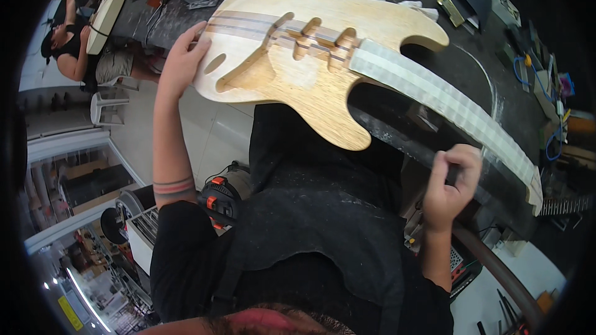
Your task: The person uses a handheld orbital sander to smooth the surface of a wooden guitar body, then applies a liquid from a small bottle to the recessed pick-up areas.
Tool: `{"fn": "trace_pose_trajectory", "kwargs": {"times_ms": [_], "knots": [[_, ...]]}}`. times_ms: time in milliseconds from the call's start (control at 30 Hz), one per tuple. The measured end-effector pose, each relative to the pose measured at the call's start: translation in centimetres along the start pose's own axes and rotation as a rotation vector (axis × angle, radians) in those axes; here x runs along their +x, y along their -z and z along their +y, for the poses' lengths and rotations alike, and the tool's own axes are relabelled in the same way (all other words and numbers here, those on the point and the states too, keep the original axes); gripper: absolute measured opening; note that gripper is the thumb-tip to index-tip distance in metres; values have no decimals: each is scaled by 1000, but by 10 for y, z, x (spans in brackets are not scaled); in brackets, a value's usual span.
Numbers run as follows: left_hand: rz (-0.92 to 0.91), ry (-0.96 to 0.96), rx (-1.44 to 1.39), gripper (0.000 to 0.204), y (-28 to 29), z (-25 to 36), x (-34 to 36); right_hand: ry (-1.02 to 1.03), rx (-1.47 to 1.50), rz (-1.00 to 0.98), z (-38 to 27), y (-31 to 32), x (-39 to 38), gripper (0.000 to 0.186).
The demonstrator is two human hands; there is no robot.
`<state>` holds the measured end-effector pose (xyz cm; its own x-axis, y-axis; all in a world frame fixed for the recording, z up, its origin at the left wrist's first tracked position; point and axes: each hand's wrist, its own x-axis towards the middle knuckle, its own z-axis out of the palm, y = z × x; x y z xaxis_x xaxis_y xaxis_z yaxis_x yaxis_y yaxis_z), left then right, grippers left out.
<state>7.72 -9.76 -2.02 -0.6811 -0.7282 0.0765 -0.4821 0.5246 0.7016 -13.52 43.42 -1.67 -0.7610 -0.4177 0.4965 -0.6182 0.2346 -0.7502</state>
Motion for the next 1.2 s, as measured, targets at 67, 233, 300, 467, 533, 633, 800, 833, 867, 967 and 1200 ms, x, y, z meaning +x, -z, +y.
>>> {"fn": "trace_pose_trajectory", "kwargs": {"times_ms": [67, 233, 300, 467, 533, 633, 800, 833, 867, 967, 1200], "knots": [[102, -77, 181, 60, -1, 2, -24, 164, -297, -10, -5, 7, 27, 24], [107, 293, -258, 59, -13, 3, -74, 226, -722, -421, -8, 1, 99, 53], [36, 289, -633, 54, -22, 0, -83, 149, -720, -516, -11, -2, 109, 63], [166, 306, -973, 48, -44, -9, -80, 44, -668, -521, -7, -8, 107, 67], [212, 242, -980, 48, -45, -10, -73, 182, -666, -461, -2, -12, 105, 64], [162, 333, -959, 45, -33, -11, -66, 132, -693, -480, 1, -13, 103, 67], [280, 99, 252, 47, -5, -16, -61, 163, -797, -488, -7, -15, 102, 81], [198, 11, 338, 49, -1, -16, -63, 177, -835, -486, -10, -17, 103, 85], [165, -141, 419, 51, 1, -15, -61, 167, -830, -519, -12, -18, 104, 87], [-47, -298, 312, 55, 8, -5, -43, 140, -826, -601, -16, -23, 107, 92], [-154, -430, 359, 70, -25, 46, 9, 72, -794, -669, -14, -27, 110, 92]]}}
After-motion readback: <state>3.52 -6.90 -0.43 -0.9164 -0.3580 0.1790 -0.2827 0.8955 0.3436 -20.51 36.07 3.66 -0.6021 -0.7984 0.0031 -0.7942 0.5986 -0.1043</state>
